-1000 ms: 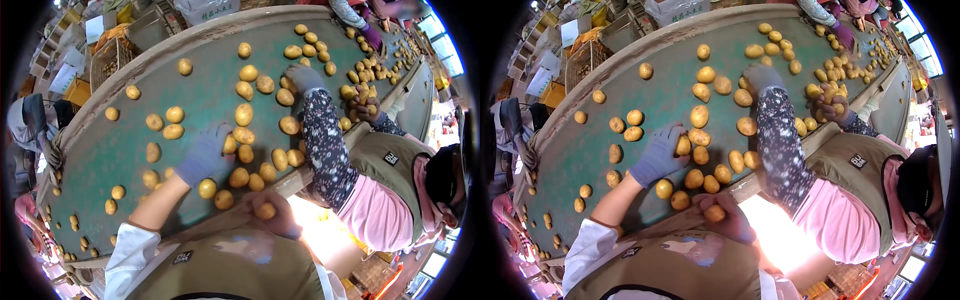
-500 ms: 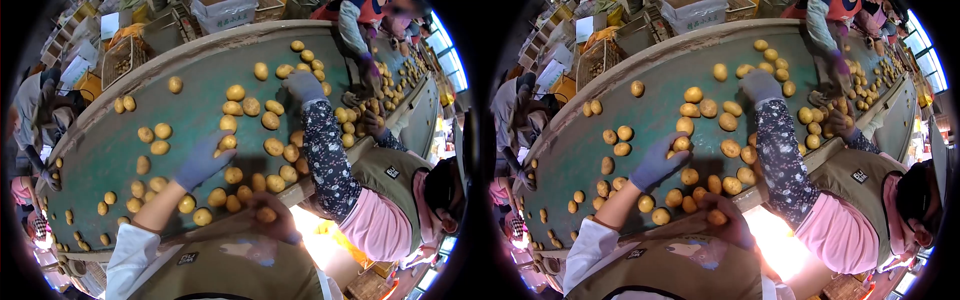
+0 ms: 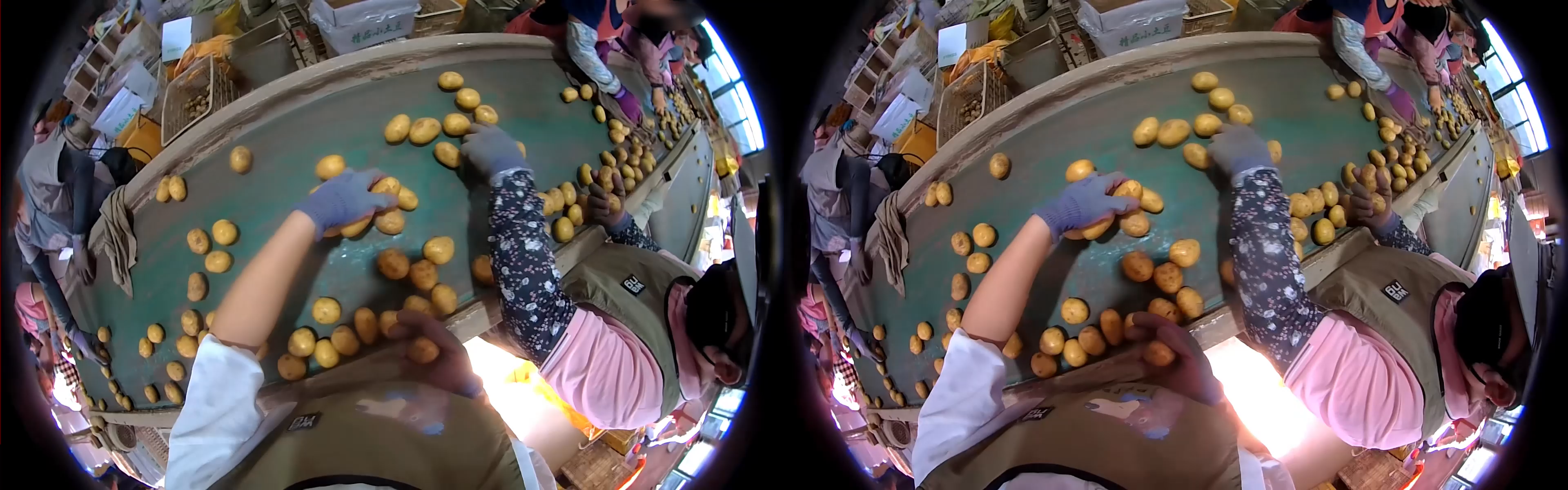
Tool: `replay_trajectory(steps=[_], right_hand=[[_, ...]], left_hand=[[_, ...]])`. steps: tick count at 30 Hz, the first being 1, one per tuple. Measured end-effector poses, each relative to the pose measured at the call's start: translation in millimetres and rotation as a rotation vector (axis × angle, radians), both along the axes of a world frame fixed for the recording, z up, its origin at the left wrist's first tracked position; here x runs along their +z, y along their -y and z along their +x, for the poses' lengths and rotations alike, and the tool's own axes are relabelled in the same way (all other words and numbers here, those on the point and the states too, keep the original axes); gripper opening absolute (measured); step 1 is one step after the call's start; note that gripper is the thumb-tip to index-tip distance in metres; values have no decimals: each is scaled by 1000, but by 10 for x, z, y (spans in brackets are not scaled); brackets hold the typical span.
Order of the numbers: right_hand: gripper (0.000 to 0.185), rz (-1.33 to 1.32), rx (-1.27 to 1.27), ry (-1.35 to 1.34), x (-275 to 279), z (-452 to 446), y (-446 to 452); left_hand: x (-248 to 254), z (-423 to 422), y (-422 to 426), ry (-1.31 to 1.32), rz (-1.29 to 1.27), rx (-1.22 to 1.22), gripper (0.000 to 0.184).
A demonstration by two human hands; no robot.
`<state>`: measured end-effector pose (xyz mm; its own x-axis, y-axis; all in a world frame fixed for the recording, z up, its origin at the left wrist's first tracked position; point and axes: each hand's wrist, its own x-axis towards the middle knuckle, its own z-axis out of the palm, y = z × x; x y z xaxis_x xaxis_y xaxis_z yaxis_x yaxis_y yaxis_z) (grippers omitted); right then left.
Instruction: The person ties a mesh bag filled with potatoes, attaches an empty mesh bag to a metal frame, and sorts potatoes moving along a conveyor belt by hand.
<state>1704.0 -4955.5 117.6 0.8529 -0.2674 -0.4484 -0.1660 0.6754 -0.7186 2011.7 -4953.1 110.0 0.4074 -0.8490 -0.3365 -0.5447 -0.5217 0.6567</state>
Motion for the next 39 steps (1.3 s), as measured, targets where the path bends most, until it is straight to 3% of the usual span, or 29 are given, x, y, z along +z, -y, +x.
replay_trajectory(steps=[1, 3, 5, 7, 9, 11, 13, 14, 15, 16, 18, 19, 21, 23, 25, 26, 29, 30, 31, 33, 34, 35, 37, 39], right_hand=[[46, 87, -23, 5, -9, -19, 8], [46, 180, -46, 5, 0, -48, -3], [41, 435, -167, 92, 5, 8, 10], [42, 642, -211, 83, -160, 42, 16], [47, 784, -164, 172, -327, 66, -5], [53, 703, -116, 113, -73, 257, 60], [59, 907, -35, 290, -120, 389, 65], [62, 958, -2, 310, -75, 457, 85], [62, 960, 5, 303, 57, 505, 100], [62, 586, 73, 310, 179, 535, 114], [61, 206, 124, 303, 60, 500, 81], [60, 576, 93, 320, -158, 484, 54], [59, 947, 54, 326, -313, 418, 0], [56, 1089, -5, 375, -207, 411, -86], [56, 1088, -2, 336, -146, 457, -86], [56, 664, -11, 293, -114, 453, -86], [58, 850, -153, 304, -374, 346, -75], [51, 741, -209, 225, -156, 379, -5], [53, 807, -243, 200, -130, 358, 61], [55, 864, -286, 175, -98, 316, 157], [54, 834, -309, 174, -85, 295, 177], [52, 807, -331, 173, -76, 283, 185], [52, 808, -341, 185, -111, 292, 197], [53, 804, -342, 201, -144, 310, 198]], left_hand=[[5, 17, 7, 79, 43, -53, 62], [-111, 73, -80, -11, -21, 0, 53], [-206, 166, -245, -450, -74, 61, 47], [7, 41, -488, -583, -171, 98, 37], [273, -128, -717, -1162, -328, 422, 36], [271, -432, -867, -1160, -446, 379, 37], [240, -684, -962, -1348, -446, 388, 45], [313, -805, -970, -1138, -426, 261, 46], [406, -901, -977, -928, -401, 135, 46], [383, -927, -1023, -930, -401, 139, 46], [304, -952, -1101, -919, -461, 320, 45], [317, -989, -1112, -926, -459, 314, 45], [363, -1081, -1174, -1366, -648, 613, 44], [202, -1155, -1271, -1406, -605, 638, 43], [111, -1325, -1254, -902, -711, 468, 41], [156, -1381, -1296, -1041, -727, 557, 41], [169, -1257, -1276, -1054, -861, 774, 43], [175, -1125, -1334, -1064, -771, 758, 43], [126, -1042, -1385, -1065, -776, 758, 43], [1, -964, -1394, -737, -357, 388, 45], [68, -1025, -1352, -523, -263, 272, 52], [40, -1051, -1298, -528, -265, 269, 52], [-81, -1080, -1212, 250, -392, -355, 54], [-187, -1103, -1185, 340, -351, -487, 54]])
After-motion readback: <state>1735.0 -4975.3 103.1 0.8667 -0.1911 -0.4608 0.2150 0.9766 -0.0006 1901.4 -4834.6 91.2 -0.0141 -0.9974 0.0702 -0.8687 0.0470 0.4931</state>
